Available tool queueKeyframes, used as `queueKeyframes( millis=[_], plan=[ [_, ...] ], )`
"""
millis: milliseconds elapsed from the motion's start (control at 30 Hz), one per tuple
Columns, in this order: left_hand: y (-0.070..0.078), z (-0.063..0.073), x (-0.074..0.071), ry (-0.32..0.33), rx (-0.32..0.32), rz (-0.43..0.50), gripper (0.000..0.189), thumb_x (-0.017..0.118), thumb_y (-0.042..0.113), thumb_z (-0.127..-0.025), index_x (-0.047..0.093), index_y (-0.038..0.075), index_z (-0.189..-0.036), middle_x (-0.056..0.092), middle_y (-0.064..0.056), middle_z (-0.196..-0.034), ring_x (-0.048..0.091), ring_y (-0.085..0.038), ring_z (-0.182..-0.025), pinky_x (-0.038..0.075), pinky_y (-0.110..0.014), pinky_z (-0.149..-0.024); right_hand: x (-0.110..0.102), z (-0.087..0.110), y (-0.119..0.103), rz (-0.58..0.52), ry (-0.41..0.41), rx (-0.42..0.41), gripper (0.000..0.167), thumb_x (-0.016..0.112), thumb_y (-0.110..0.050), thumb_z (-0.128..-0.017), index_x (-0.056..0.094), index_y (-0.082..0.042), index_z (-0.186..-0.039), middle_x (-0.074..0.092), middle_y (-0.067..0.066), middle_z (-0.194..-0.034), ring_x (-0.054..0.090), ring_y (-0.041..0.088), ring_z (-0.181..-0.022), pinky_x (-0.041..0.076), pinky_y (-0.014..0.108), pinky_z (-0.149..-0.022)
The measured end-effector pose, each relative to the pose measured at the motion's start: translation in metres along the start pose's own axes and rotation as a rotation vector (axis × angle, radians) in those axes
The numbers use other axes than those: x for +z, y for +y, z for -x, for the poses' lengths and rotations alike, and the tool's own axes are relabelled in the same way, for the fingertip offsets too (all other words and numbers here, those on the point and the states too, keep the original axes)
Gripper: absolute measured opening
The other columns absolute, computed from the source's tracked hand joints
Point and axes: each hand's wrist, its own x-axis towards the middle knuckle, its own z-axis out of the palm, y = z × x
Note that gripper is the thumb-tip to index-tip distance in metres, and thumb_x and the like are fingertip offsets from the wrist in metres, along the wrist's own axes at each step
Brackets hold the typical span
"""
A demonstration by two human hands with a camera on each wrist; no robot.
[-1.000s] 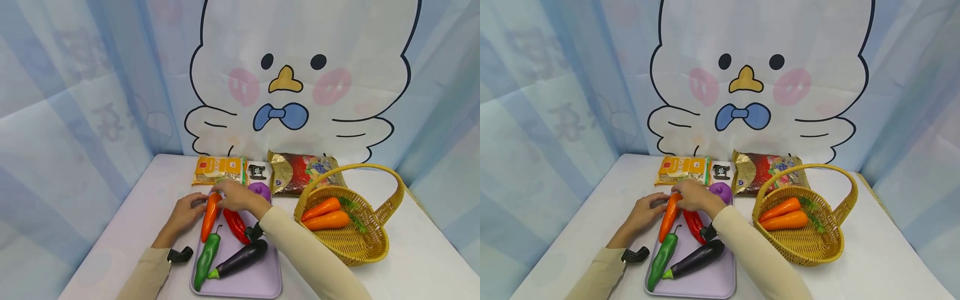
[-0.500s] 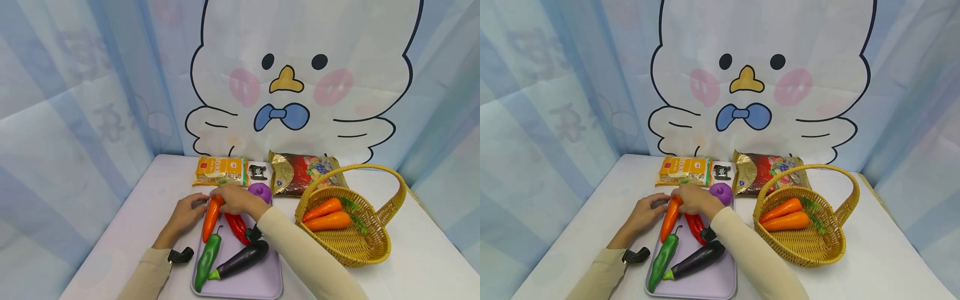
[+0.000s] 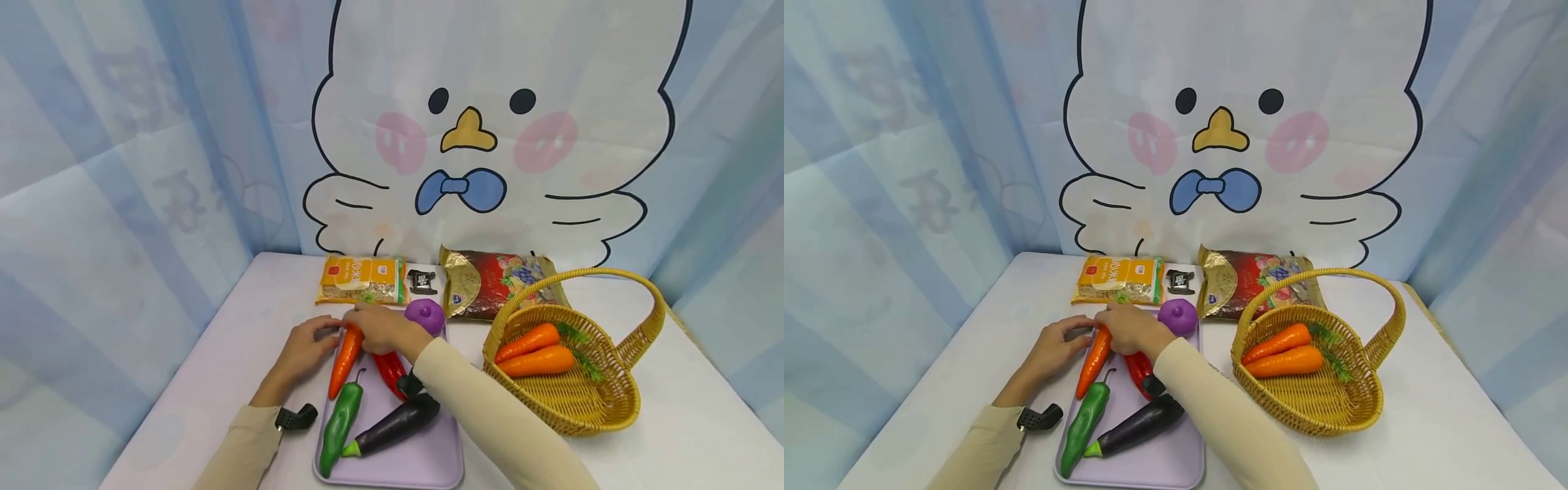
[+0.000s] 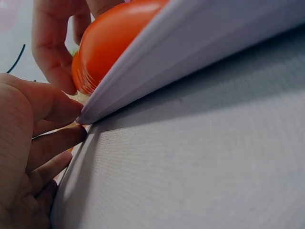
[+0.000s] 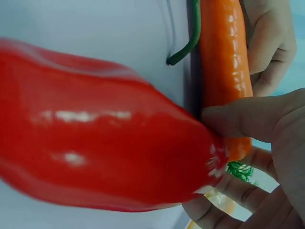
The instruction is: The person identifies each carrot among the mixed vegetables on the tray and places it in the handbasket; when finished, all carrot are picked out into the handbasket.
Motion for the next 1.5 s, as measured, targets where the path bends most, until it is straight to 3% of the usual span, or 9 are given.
queueKeyframes(
  millis=[367,667,933,1233,1500],
  plan=[
    [0.002,0.004,0.001,-0.012,-0.027,-0.005,0.035,0.066,0.015,-0.092,0.070,0.013,-0.127,0.061,-0.013,-0.141,0.048,-0.036,-0.139,0.030,-0.059,-0.118,0.009,0.003,0.009,0.050,-0.001,-0.035,0.051,0.074,-0.012,-0.088,0.064,-0.025,-0.135,0.057,0.003,-0.140,0.057,0.021,-0.118,0.047,0.038,-0.107],
    [0.000,0.004,0.001,-0.008,-0.020,-0.009,0.035,0.066,0.015,-0.092,0.070,0.014,-0.127,0.062,-0.012,-0.140,0.048,-0.036,-0.139,0.030,-0.060,-0.118,0.003,0.010,0.013,-0.011,0.042,-0.046,0.054,0.077,-0.015,-0.088,0.061,-0.023,-0.139,0.059,0.003,-0.134,0.057,0.018,-0.113,0.048,0.037,-0.106],
    [0.000,0.003,0.000,0.002,-0.007,-0.010,0.034,0.065,0.014,-0.092,0.071,0.014,-0.126,0.063,-0.013,-0.139,0.050,-0.036,-0.138,0.031,-0.060,-0.117,-0.007,0.016,0.015,-0.016,0.127,-0.048,0.055,0.075,-0.018,-0.090,0.059,-0.025,-0.142,0.051,0.005,-0.150,0.046,0.030,-0.138,0.043,0.047,-0.113],
    [0.003,0.001,0.001,-0.001,-0.032,0.034,0.032,0.069,0.019,-0.093,0.072,0.013,-0.124,0.062,-0.014,-0.140,0.050,-0.037,-0.138,0.030,-0.063,-0.116,-0.025,0.033,0.019,-0.081,0.223,-0.099,0.051,0.077,-0.023,-0.089,0.063,-0.018,-0.138,0.059,0.006,-0.140,0.052,0.028,-0.127,0.046,0.045,-0.108],
    [0.003,0.001,0.000,-0.007,-0.047,0.022,0.033,0.069,0.021,-0.093,0.072,0.014,-0.125,0.061,-0.013,-0.141,0.048,-0.036,-0.139,0.029,-0.063,-0.117,-0.038,0.050,0.018,-0.104,0.258,-0.087,0.054,0.077,-0.026,-0.090,0.061,-0.022,-0.141,0.058,0.008,-0.143,0.052,0.029,-0.128,0.046,0.048,-0.108]
  ],
)
